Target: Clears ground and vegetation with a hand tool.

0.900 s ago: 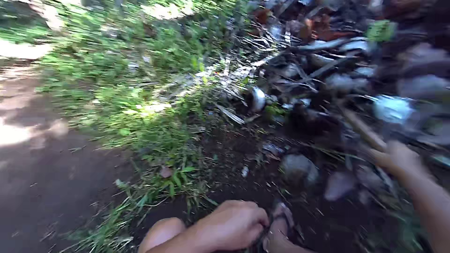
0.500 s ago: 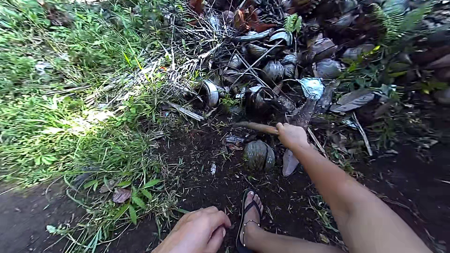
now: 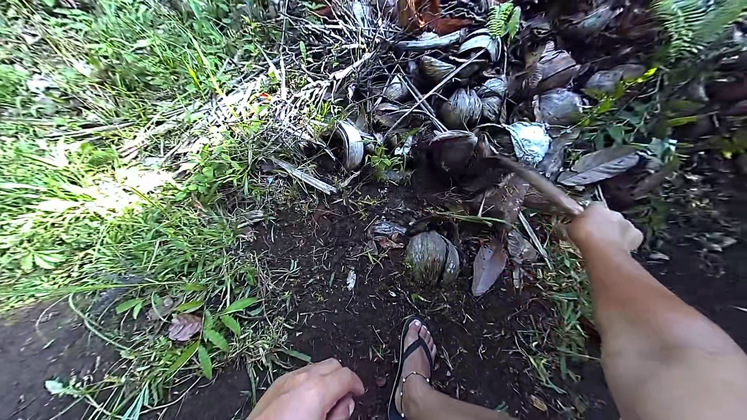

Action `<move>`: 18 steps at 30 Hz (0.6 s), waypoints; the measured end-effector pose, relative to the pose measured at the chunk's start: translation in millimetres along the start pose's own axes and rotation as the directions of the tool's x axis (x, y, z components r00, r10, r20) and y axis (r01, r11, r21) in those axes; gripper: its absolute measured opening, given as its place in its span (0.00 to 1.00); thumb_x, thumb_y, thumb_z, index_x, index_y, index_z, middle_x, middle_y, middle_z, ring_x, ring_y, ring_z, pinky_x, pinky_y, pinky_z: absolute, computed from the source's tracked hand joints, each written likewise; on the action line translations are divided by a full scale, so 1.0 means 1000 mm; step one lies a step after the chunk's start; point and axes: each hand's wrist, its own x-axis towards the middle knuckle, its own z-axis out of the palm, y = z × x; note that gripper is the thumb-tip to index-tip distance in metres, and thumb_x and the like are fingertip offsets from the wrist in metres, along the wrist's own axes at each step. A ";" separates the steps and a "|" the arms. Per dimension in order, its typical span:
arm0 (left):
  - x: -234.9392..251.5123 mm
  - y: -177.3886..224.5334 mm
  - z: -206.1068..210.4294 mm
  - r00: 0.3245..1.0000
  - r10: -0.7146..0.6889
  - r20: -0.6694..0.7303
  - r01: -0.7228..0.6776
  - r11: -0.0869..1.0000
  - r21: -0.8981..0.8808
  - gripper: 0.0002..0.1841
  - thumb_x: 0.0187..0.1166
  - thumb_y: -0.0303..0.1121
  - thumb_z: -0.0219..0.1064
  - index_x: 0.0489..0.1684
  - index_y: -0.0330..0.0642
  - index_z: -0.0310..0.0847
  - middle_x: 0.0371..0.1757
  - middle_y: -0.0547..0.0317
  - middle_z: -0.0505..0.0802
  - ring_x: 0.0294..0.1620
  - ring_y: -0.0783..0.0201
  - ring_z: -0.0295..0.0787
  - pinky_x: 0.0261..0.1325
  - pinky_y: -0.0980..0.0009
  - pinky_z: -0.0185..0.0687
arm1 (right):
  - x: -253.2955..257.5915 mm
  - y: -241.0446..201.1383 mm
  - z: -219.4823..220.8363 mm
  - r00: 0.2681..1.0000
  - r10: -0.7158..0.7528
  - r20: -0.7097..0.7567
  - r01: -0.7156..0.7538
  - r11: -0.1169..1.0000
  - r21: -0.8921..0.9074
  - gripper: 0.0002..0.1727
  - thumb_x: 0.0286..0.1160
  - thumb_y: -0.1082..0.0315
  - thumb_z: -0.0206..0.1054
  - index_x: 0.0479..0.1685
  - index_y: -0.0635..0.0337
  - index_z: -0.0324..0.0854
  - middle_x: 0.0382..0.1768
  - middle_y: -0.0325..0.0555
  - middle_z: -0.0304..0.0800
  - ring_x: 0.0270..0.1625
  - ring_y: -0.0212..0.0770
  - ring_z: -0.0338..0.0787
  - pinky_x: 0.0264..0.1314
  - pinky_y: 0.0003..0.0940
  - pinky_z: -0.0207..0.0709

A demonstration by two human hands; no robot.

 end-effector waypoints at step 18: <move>0.001 0.012 0.010 0.982 0.169 -0.083 -0.165 0.985 0.048 0.12 0.86 0.33 0.60 0.54 0.46 0.89 0.46 0.55 0.94 0.44 0.57 0.93 0.47 0.55 0.89 | -0.101 -0.045 0.009 0.840 -0.533 0.097 0.525 0.845 0.097 0.35 0.87 0.42 0.58 0.70 0.71 0.75 0.59 0.76 0.85 0.62 0.77 0.86 0.61 0.78 0.73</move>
